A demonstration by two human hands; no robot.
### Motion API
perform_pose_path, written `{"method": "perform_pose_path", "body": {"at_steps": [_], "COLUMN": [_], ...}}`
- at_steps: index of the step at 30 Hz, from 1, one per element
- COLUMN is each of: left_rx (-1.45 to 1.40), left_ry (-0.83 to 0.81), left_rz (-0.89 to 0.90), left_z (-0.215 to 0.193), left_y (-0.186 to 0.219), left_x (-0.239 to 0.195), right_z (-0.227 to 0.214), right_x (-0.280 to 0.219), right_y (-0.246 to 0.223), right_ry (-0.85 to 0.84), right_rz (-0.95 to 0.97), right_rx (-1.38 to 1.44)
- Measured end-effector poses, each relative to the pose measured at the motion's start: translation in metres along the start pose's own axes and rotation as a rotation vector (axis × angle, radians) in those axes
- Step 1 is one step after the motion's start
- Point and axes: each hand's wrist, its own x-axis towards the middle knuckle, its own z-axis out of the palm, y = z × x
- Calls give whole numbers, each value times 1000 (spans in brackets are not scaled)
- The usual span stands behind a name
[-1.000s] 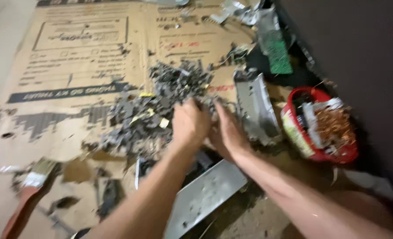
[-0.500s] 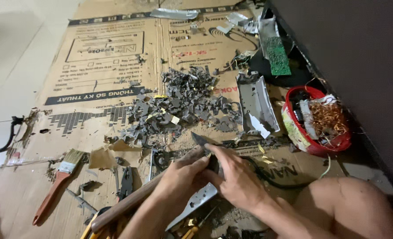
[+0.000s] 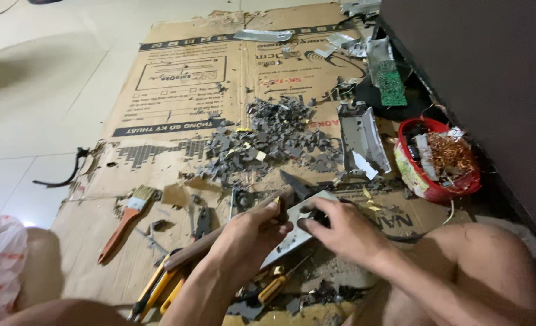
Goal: The person uses a hammer to break apart a white electronic device on a cardboard sheet, then extracts copper wire from the debris by hand.
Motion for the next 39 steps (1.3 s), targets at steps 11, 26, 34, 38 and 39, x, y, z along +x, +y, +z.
{"method": "perform_pose_path", "body": {"at_steps": [11, 26, 34, 38, 39], "left_rx": [-324, 26, -111, -140, -133], "left_ry": [-127, -128, -122, -1, 44], "left_rz": [-83, 177, 120, 68, 44], "left_z": [-33, -16, -18, -3, 3], "left_y": [-27, -40, -50, -42, -36], "left_x": [-11, -32, -27, -37, -47], "right_z": [19, -5, 18, 20, 20], "right_x": [-6, -38, -42, -43, -44], "right_y": [61, -42, -26, -32, -33], "right_ry": [152, 12, 236, 334, 329], "right_rz": [177, 76, -24, 14, 37], "right_rx": [63, 548, 504, 353, 352]}}
